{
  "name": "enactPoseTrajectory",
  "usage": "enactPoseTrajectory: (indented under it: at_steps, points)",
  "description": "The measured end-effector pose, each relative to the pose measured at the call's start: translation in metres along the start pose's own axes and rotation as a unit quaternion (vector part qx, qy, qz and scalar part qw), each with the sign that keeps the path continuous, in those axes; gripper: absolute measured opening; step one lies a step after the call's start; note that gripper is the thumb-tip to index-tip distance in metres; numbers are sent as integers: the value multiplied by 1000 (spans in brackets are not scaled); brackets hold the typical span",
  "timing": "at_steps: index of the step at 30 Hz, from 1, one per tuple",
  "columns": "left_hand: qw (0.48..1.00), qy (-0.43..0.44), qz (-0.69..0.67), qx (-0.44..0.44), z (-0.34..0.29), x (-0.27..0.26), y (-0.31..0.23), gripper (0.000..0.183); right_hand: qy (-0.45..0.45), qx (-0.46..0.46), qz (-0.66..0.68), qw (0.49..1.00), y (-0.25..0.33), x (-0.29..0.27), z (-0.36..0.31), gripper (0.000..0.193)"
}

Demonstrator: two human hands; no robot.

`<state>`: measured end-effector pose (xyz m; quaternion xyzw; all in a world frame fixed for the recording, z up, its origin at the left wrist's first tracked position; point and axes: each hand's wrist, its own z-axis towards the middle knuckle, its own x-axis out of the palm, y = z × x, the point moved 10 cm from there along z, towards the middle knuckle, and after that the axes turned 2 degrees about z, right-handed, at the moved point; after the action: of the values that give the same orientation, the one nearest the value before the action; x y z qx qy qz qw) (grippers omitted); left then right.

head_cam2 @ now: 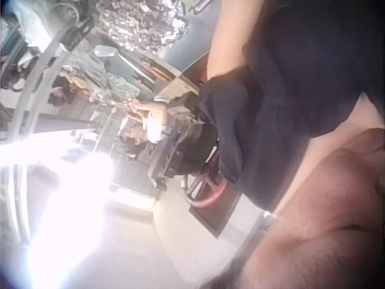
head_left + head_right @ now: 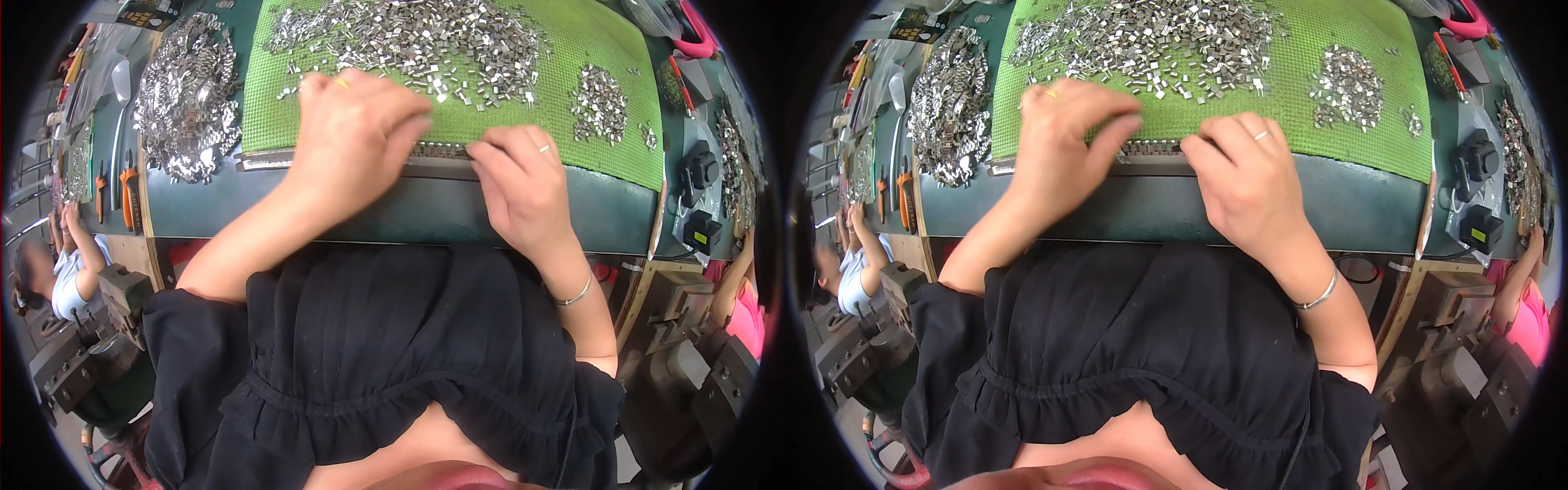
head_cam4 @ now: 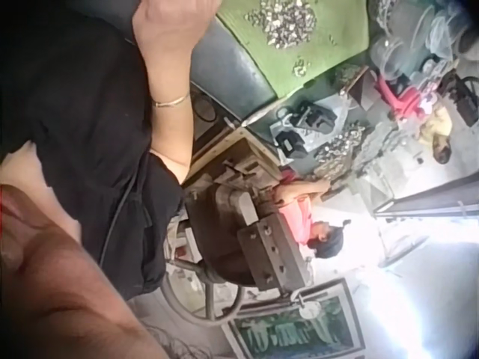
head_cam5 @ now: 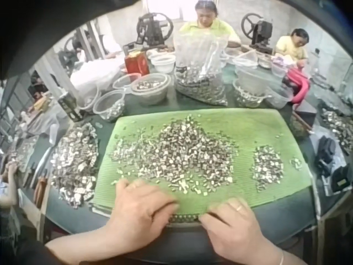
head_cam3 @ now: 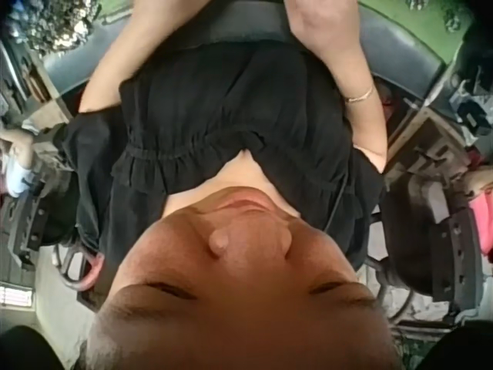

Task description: Manually aligning small metal zipper parts into a jig and using a manual press to assemble them.

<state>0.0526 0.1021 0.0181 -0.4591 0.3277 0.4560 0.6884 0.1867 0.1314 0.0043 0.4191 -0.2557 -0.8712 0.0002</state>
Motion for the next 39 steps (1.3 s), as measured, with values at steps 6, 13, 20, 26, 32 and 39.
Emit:
enactPoseTrajectory:
  at_steps: [6, 13, 20, 26, 32, 39]
  points:
    - [993, 29, 50, 105, 31, 10, 20, 8, 27, -54, -85, 995, 16, -1, -3, 26]
    - [989, 64, 47, 128, 30, 17, 3, 6, 14, 24, 22, 999, 4, 3, 7, 24]
    - [986, 124, -74, 87, 11, 18, -15, 8, 3, -43, -49, 998, 17, 3, -2, 24]
    - [981, 150, -82, 95, 6, 28, -21, 9, -10, -70, -143, 987, 25, 9, -2, 20]
    - [990, 67, -12, 125, 24, 15, -10, 11, -24, 25, -38, 999, -6, -12, 14, 18]
    - [975, 57, 75, 202, 41, 30, -19, 6, 59, 32, -116, 991, -33, 8, 39, 3]
